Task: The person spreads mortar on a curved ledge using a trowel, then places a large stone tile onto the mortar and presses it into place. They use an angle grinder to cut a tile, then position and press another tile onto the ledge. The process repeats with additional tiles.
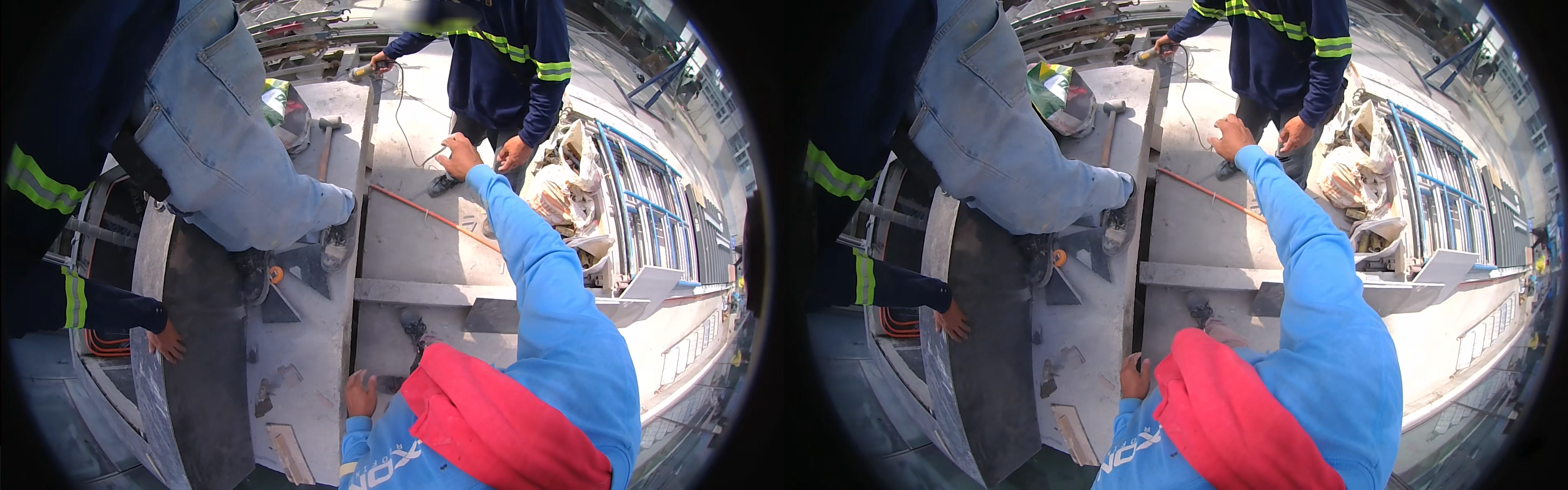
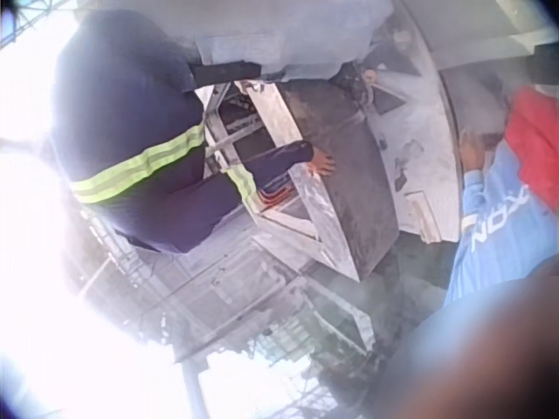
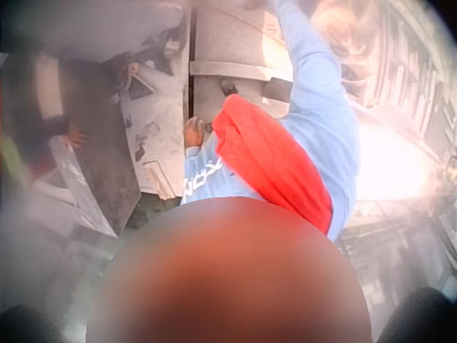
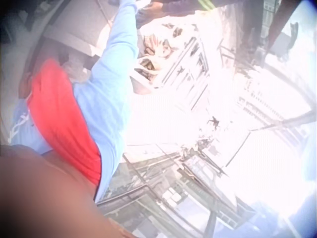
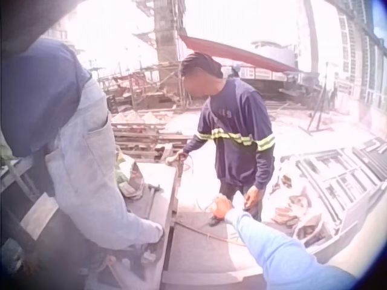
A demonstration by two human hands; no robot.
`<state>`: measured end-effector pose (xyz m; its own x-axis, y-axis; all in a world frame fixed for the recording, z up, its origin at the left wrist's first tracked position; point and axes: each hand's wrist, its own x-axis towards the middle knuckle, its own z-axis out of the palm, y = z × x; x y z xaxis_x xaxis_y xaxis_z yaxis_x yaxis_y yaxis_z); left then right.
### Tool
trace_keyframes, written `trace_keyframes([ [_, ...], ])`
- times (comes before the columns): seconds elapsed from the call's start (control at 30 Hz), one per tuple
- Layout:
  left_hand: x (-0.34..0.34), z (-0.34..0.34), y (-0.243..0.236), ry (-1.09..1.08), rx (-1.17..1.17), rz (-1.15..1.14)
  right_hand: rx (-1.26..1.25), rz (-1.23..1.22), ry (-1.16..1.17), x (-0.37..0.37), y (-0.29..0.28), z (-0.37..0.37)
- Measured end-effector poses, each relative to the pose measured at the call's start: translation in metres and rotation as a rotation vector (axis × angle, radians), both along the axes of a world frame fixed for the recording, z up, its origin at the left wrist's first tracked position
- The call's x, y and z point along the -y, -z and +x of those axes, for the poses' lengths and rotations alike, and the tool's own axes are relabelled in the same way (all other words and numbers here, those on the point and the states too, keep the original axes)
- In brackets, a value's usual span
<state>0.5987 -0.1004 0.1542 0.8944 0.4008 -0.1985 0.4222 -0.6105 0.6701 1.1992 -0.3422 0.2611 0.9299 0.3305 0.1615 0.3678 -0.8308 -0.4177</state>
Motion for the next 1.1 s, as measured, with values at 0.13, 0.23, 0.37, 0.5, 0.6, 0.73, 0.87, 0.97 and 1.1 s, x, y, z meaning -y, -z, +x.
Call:
trace_keyframes([
  [0.13,-0.011,-0.014,0.007,-0.037,0.023,-0.039,0.045,-0.019,0.008,-0.008,-0.026,-0.016],
  [0.23,-0.02,-0.023,0.015,-0.046,0.039,-0.044,0.106,-0.037,0.019,-0.015,-0.056,-0.023],
  [0.37,-0.025,-0.034,0.029,0.009,0.032,-0.022,0.149,-0.02,-0.012,-0.02,-0.089,-0.029],
  [0.5,-0.025,-0.034,0.036,0.05,0.021,-0.014,0.134,-0.033,0.015,-0.022,-0.103,-0.026],
  [0.6,-0.026,-0.03,0.031,0.015,0.037,-0.038,0.194,0.004,0.021,-0.027,-0.101,-0.016],
  [0.73,-0.03,-0.007,0.02,0.019,0.065,-0.02,0.206,0.056,0.037,-0.035,-0.093,0.008],
  [0.87,-0.032,0.013,0.011,-0.024,0.046,-0.018,0.146,0.058,0.012,-0.042,-0.08,0.026],
  [0.97,-0.029,0.026,0.01,-0.023,0.119,0.038,0.103,0.029,0.011,-0.047,-0.072,0.039],
  [1.1,-0.022,0.036,0.008,-0.061,0.087,0.043,0.087,0.025,-0.008,-0.055,-0.067,0.055],
])
